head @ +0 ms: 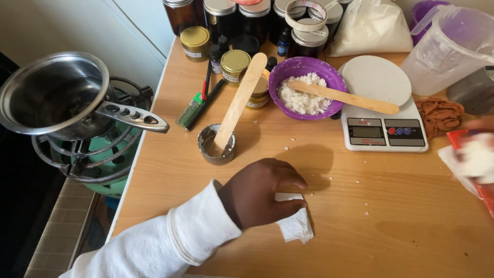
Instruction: Mixing wax flakes and fragrance or colorant in a small container using a wooden stick.
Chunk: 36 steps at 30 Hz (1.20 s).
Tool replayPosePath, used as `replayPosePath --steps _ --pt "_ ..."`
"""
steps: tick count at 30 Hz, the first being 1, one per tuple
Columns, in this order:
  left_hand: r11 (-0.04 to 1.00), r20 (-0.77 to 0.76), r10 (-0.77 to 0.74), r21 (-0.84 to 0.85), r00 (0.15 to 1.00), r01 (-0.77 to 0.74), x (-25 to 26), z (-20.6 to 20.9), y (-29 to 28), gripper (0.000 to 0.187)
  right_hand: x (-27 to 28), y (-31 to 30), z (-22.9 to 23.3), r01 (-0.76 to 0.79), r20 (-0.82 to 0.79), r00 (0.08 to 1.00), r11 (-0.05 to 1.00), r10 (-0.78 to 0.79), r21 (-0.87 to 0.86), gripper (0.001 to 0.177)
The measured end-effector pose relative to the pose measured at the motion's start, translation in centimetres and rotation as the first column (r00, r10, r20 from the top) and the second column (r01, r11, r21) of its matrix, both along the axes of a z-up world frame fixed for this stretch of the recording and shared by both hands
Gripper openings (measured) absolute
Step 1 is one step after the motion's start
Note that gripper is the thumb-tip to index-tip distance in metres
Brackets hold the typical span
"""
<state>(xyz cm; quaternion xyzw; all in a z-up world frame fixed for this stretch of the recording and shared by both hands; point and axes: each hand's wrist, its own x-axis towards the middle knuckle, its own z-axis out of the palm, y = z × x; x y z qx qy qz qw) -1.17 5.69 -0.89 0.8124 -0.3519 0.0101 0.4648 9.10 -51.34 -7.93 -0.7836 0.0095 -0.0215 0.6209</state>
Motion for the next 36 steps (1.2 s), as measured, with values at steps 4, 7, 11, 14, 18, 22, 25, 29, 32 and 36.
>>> replayPosePath --steps 4,7,11,14,18,22,25,29,32,36 --pt "0.99 0.216 0.057 0.111 0.975 -0.083 0.1 -0.7 0.1 0.023 -6.1 22.3 11.9 -0.041 -0.313 0.945 0.982 0.099 0.186 0.05" --pt "0.978 0.32 0.044 0.178 0.947 -0.105 0.2 0.3 0.5 0.034 -7.2 31.5 12.6 -0.175 -0.203 0.969 0.969 0.138 -0.176 0.028" --pt "0.992 0.477 -0.128 0.064 0.87 0.111 -1.4 1.1 0.7 0.056 -4.2 36.7 9.1 -0.256 0.28 0.722 0.62 0.633 -0.741 0.032" --pt "0.963 0.512 -0.23 -0.001 0.828 0.269 -2.4 0.6 0.3 0.052 -1.8 40.9 8.6 -0.368 0.296 0.534 0.533 0.792 -0.761 0.005" --pt "0.94 0.477 -0.285 -0.029 0.831 0.339 -2.9 0.4 0.1 0.054 2.8 42.9 4.5 -0.135 0.345 0.476 0.455 0.809 -0.88 0.02" --pt "0.94 0.415 -0.302 -0.023 0.858 0.342 -2.6 0.5 0.6 0.054 5.3 43.8 2.6 -0.061 0.342 0.457 0.412 0.821 -0.909 0.025" --pt "0.939 0.411 -0.297 -0.036 0.862 0.341 -2.6 0.2 0.6 0.053 5.8 44.5 2.0 -0.091 0.247 0.389 0.304 0.887 -0.948 0.036" --pt "0.93 0.383 -0.365 0.116 0.849 0.348 -2.7 -0.1 0.7 0.051 4.3 44.6 4.0 -0.227 0.225 0.446 0.352 0.866 -0.908 0.044" --pt "0.927 0.395 -0.371 0.102 0.841 0.361 -2.8 0.6 0.9 0.05 3.9 43.7 4.6 -0.375 0.199 0.487 0.409 0.851 -0.832 0.056" --pt "0.892 0.283 -0.45 0.173 0.847 0.417 -3.0 2.9 1.4 0.055 4.1 41.2 3.5 -0.359 0.132 0.432 0.304 0.892 -0.882 0.054"
